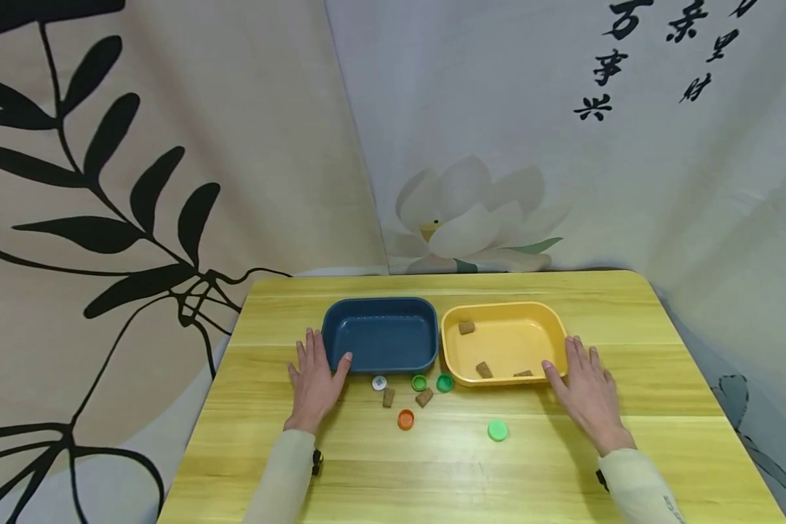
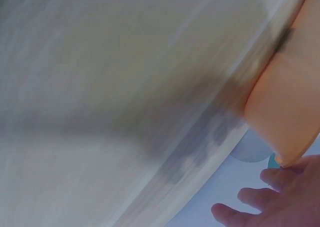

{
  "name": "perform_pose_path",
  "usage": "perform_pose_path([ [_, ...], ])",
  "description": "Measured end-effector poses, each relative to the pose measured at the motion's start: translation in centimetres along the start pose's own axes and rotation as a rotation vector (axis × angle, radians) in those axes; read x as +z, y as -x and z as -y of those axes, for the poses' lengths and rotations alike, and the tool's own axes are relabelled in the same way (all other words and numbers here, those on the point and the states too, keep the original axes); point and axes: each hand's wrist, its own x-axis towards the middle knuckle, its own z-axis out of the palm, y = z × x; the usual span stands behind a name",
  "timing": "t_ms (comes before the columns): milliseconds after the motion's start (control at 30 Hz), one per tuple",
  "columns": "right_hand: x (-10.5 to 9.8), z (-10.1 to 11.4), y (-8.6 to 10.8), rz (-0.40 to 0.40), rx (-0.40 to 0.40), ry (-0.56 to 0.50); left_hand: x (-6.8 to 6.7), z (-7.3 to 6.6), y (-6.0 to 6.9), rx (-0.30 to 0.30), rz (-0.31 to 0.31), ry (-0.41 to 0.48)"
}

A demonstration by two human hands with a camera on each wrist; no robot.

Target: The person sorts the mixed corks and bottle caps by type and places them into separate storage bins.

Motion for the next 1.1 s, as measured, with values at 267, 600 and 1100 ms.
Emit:
perform_pose_path([
  [267,-0.4,-0.7,0.1,-0.002,0.01,-0.001,0.6,-0.6,-0.3,-0.015,0.062,-0.076],
  [600,-0.8,-0.6,-0.1,0.015,0.033,-0.006,1.0,-1.8,0.0,-0.008,0.076,-0.066],
  [1100,-0.2,-0.6,0.1,-0.01,0.04,-0.01,1.4,-4.7,2.4,0.225,-0.077,-0.103],
])
